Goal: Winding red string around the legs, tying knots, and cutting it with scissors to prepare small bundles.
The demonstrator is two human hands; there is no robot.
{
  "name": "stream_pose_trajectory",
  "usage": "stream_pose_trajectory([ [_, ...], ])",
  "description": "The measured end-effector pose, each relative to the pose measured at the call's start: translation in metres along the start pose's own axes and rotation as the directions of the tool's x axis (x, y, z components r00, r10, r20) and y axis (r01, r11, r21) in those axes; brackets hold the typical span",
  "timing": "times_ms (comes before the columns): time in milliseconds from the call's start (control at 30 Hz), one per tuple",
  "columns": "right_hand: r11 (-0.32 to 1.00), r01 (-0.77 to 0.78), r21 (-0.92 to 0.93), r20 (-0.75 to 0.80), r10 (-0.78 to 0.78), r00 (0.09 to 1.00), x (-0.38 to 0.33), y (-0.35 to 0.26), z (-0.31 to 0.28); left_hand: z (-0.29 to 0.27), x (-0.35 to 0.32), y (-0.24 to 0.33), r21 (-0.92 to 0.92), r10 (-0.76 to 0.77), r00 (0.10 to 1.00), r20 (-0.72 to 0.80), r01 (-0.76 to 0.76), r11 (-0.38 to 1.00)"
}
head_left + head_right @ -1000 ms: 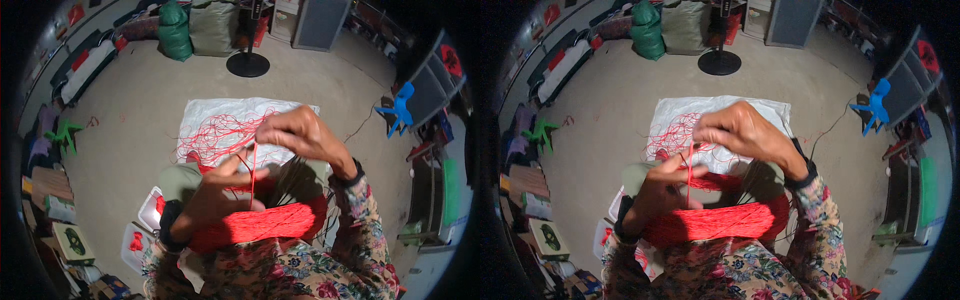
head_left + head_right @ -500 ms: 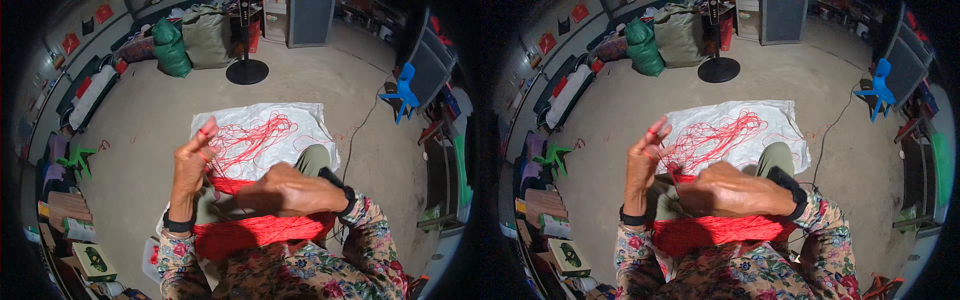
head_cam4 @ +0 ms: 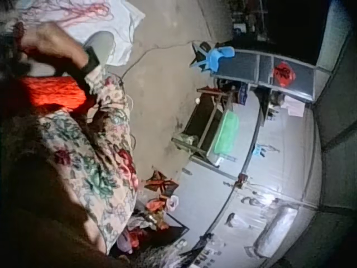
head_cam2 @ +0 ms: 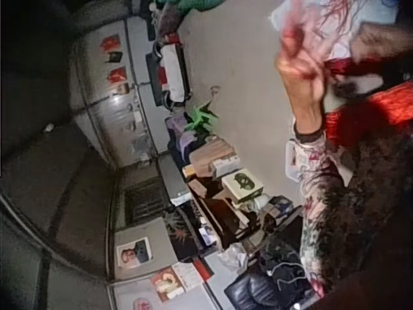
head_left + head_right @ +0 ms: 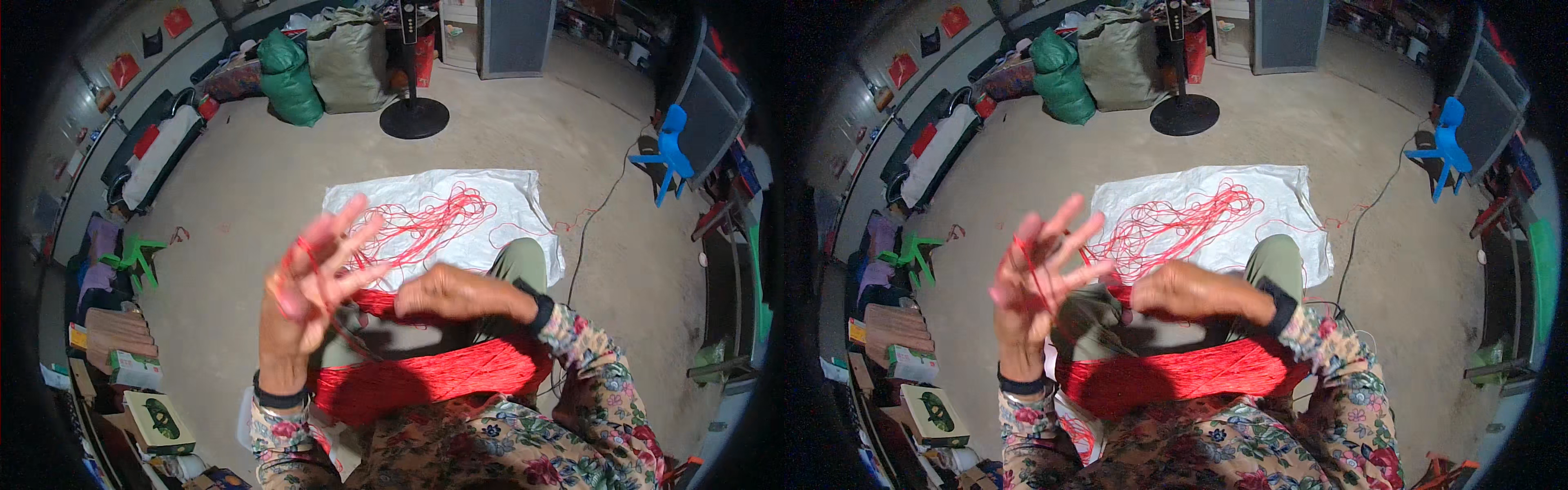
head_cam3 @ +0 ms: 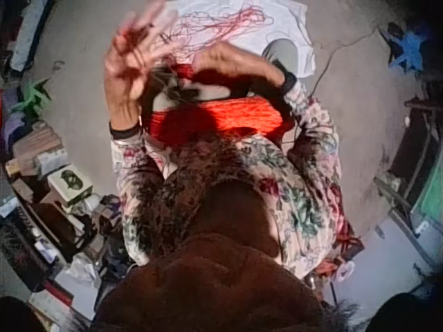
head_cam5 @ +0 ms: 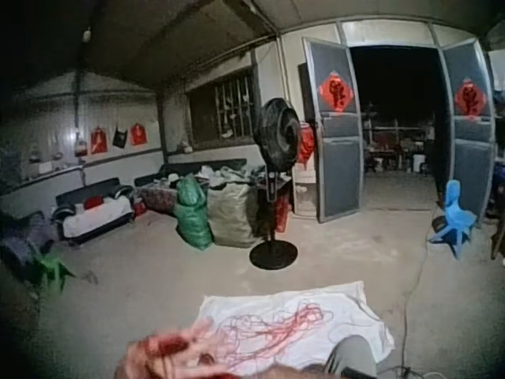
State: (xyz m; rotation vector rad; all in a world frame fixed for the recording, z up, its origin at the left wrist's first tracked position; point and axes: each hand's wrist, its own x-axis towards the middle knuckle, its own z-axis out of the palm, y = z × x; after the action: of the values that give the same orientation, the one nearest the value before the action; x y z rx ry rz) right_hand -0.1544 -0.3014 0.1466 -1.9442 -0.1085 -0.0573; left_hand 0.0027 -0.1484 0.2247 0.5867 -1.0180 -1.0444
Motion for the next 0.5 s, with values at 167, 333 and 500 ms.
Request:
stream_pose_trajectory([
  [167, 0.883, 0.219, -0.416, -0.007, -0.244, 0.970, -0.023, -0.082, -0.006, -0.043, 0.010, -0.033, 0.393, -0.105, 0.911, -0.398, 0.273, 0.878],
  [333, 0.739, 0.214, -0.639, -0.096, -0.353, 0.931, -0.011, -0.103, -0.051, -0.033, -0.022, -0.065, 0.793, -0.203, 0.978, 0.050, 0.085, 0.603],
  [500, 0.971, 0.168, -0.169, -0.243, -0.206, 0.948, 0.013, 0.004, -0.064, 0.021, -0.007, -0.026, 0.163, -0.506, 0.802, -0.317, 0.572, 0.804],
])
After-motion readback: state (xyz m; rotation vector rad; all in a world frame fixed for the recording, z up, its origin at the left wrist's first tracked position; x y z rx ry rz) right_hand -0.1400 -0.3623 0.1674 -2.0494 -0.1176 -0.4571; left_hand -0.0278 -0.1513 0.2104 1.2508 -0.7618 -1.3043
